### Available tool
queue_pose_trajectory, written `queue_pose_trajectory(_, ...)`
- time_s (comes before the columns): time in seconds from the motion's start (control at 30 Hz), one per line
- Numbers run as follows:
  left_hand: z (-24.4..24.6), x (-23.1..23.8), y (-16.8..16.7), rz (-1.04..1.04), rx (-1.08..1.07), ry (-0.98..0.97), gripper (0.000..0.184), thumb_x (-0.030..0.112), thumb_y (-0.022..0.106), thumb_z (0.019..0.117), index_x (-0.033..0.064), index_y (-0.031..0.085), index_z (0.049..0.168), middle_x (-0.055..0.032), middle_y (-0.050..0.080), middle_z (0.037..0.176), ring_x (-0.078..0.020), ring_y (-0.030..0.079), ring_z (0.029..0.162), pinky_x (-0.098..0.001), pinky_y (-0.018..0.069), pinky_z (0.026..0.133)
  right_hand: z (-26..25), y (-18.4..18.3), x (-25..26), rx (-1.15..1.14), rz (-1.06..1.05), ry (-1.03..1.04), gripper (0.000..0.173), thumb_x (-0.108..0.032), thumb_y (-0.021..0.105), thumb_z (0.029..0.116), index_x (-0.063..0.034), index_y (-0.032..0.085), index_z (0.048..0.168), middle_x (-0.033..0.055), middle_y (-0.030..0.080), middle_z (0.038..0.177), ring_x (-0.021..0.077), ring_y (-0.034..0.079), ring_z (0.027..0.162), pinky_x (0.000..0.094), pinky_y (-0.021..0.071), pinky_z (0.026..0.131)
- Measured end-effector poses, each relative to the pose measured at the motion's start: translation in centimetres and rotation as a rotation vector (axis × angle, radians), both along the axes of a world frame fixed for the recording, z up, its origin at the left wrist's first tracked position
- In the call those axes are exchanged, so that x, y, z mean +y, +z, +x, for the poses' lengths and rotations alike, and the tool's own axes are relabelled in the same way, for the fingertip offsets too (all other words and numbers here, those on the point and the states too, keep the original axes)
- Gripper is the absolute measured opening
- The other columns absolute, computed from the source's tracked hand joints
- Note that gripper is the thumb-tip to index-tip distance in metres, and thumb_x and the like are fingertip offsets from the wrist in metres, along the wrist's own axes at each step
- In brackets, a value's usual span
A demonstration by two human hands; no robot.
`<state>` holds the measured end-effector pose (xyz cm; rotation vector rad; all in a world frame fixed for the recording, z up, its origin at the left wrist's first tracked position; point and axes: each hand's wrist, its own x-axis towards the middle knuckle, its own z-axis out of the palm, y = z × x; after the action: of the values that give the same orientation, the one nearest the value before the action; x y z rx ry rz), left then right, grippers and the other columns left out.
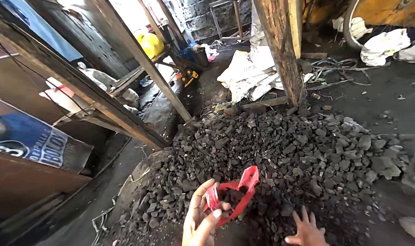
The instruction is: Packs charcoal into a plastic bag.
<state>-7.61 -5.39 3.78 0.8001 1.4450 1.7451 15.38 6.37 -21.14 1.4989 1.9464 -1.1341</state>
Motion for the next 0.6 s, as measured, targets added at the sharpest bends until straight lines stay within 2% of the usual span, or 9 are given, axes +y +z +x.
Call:
queue_pose_trajectory(0.03, -0.5, -0.1, -0.4, -0.009, -0.002, 0.011, 0.066, 0.007, 0.061, 0.0863, 0.0001, 0.032, 0.145, -0.0040, 0.063, 0.129, -0.0127, 0.071, 0.087, -0.0301, 0.0618, 0.074, -0.6, -0.6, -1.3, -0.005, 0.044, 0.002, 0.110, -0.059, 0.080, 0.0803, -0.0119, 0.025, 0.164, 0.0261, -0.001, 0.170, 0.0573, 0.004, 0.152, 0.0830, 0.0166, 0.110)
queue_pose_trajectory(0.07, -1.0, -0.1, -0.8, -0.016, -0.005, 0.021, 0.065, 0.007, 0.060, 0.0873, 0.0008, 0.031, 0.145, -0.0032, 0.064, 0.128, -0.0125, 0.071, 0.087, -0.0301, 0.0616, 0.073, -1.0, -1.2, -2.3, 0.015, 0.106, 0.010, 0.103, -0.055, 0.078, 0.0843, -0.0109, 0.028, 0.163, 0.0268, 0.004, 0.170, 0.0572, 0.010, 0.152, 0.0822, 0.0198, 0.109)
queue_pose_trajectory(0.17, -2.1, -0.2, -2.0, -0.023, -0.048, 0.034, 0.058, 0.006, 0.054, 0.0910, 0.0028, 0.031, 0.144, -0.0032, 0.066, 0.125, -0.0126, 0.071, 0.085, -0.0303, 0.0612, 0.072, 0.0, -2.3, -2.7, 0.118, 0.228, 0.140, 0.065, -0.040, 0.066, 0.0986, -0.0119, 0.047, 0.154, 0.0312, 0.031, 0.161, 0.0573, 0.035, 0.142, 0.0760, 0.0361, 0.103)
queue_pose_trajectory(0.23, -2.4, -0.2, -2.8, -0.026, -0.090, 0.037, 0.056, 0.005, 0.052, 0.0918, 0.0033, 0.031, 0.143, -0.0043, 0.067, 0.125, -0.0133, 0.071, 0.085, -0.0307, 0.0614, 0.072, 1.0, -2.3, -1.2, 0.166, 0.198, 0.200, 0.046, -0.033, 0.059, 0.1029, -0.0149, 0.059, 0.145, 0.0310, 0.041, 0.155, 0.0565, 0.042, 0.137, 0.0727, 0.0423, 0.100)
queue_pose_trajectory(0.3, -2.4, -0.1, -3.4, -0.035, -0.109, 0.034, 0.054, 0.005, 0.051, 0.0923, 0.0039, 0.032, 0.143, -0.0041, 0.067, 0.125, -0.0130, 0.071, 0.085, -0.0306, 0.0615, 0.072, 1.4, -2.4, 0.6, 0.171, 0.144, 0.219, 0.046, -0.039, 0.055, 0.1050, -0.0146, 0.061, 0.143, 0.0289, 0.043, 0.154, 0.0538, 0.053, 0.129, 0.0671, 0.0495, 0.097)
queue_pose_trajectory(0.4, -2.2, 0.1, -3.8, -0.044, -0.125, 0.033, 0.055, 0.005, 0.051, 0.0923, 0.0032, 0.030, 0.143, -0.0042, 0.068, 0.124, -0.0132, 0.072, 0.085, -0.0305, 0.0616, 0.072, 1.0, -1.8, 3.5, 0.218, 0.167, 0.138, 0.049, -0.041, 0.057, 0.1039, -0.0074, 0.062, 0.139, 0.0289, 0.050, 0.148, 0.0511, 0.065, 0.113, 0.0657, 0.0522, 0.093)
queue_pose_trajectory(0.5, -2.2, 0.1, -4.0, -0.032, -0.131, 0.029, 0.052, 0.005, 0.050, 0.0926, 0.0059, 0.033, 0.141, -0.0043, 0.069, 0.125, -0.0136, 0.072, 0.086, -0.0304, 0.0608, 0.073, -0.7, -1.1, 6.4, 0.267, 0.247, 0.067, 0.046, -0.036, 0.057, 0.1045, -0.0069, 0.061, 0.139, 0.0282, 0.050, 0.147, 0.0492, 0.066, 0.112, 0.0626, 0.0541, 0.091)
queue_pose_trajectory(0.53, -2.2, 0.1, -4.1, -0.026, -0.127, 0.025, 0.051, 0.007, 0.052, 0.0935, 0.0062, 0.034, 0.141, -0.0042, 0.069, 0.125, -0.0138, 0.072, 0.087, -0.0308, 0.0610, 0.074, -1.5, -1.0, 7.3, 0.268, 0.247, 0.096, 0.045, -0.035, 0.056, 0.1052, -0.0081, 0.060, 0.141, 0.0274, 0.049, 0.149, 0.0482, 0.064, 0.117, 0.0612, 0.0533, 0.095)
queue_pose_trajectory(0.6, -2.3, 0.3, -4.1, -0.017, -0.126, 0.009, 0.051, 0.010, 0.058, 0.0944, 0.0075, 0.037, 0.141, -0.0033, 0.070, 0.123, -0.0140, 0.072, 0.088, -0.0314, 0.0618, 0.075, -3.2, -1.5, 8.5, 0.253, 0.214, 0.184, 0.047, -0.030, 0.060, 0.1035, -0.0142, 0.056, 0.147, 0.0247, 0.044, 0.154, 0.0479, 0.050, 0.135, 0.0644, 0.0445, 0.106)
